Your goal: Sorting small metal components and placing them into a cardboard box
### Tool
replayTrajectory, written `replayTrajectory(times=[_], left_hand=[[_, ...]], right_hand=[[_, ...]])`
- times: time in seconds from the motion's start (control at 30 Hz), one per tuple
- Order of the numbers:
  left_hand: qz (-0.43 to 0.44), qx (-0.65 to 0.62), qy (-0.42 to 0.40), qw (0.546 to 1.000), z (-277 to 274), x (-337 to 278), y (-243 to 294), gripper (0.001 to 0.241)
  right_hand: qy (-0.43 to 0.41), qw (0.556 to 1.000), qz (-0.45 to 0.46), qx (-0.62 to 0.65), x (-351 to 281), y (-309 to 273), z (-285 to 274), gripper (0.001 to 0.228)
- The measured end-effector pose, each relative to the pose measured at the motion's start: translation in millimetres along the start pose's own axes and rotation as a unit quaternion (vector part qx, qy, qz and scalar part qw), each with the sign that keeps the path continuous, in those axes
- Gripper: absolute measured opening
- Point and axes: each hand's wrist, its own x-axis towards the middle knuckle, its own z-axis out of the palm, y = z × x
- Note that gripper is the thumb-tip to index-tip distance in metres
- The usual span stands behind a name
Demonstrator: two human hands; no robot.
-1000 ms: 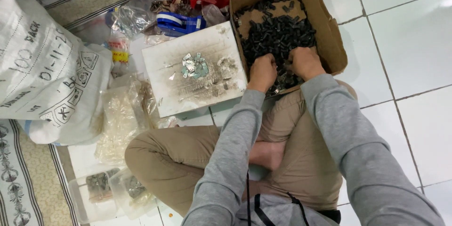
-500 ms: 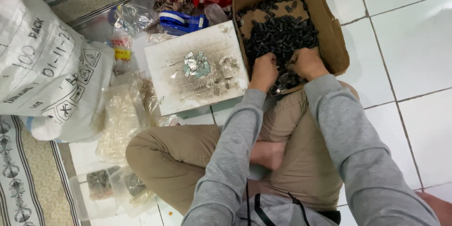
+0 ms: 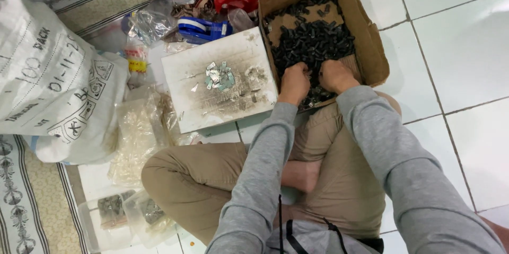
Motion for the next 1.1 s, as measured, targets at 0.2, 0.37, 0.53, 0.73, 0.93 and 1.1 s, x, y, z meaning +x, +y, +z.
replayTrajectory(times=[0.2,0.37,0.53,0.73,0.93,1.1], left_hand=[[-0.009,-0.059,0.017,0.998,1,3,-2,0.032],[0.002,-0.131,0.072,0.989,17,14,-15,0.023],[-0.003,-0.235,0.104,0.966,24,17,-16,0.019],[0.035,-0.298,0.165,0.939,-1,-10,10,0.018],[0.16,-0.175,0.278,0.931,-63,-42,13,0.018],[0.207,0.049,0.39,0.896,-148,-78,-24,0.032]], right_hand=[[-0.016,0.987,0.013,0.158,-80,-44,-75,0.043],[0.048,0.915,-0.089,0.392,-36,-2,-34,0.017],[0.052,0.913,-0.108,0.391,-20,1,-26,0.017],[0.085,0.85,-0.167,0.492,-49,-28,-44,0.018],[0.103,0.826,-0.223,0.508,-43,-85,-37,0.018],[0.116,0.87,-0.274,0.394,-71,-167,-39,0.021]])
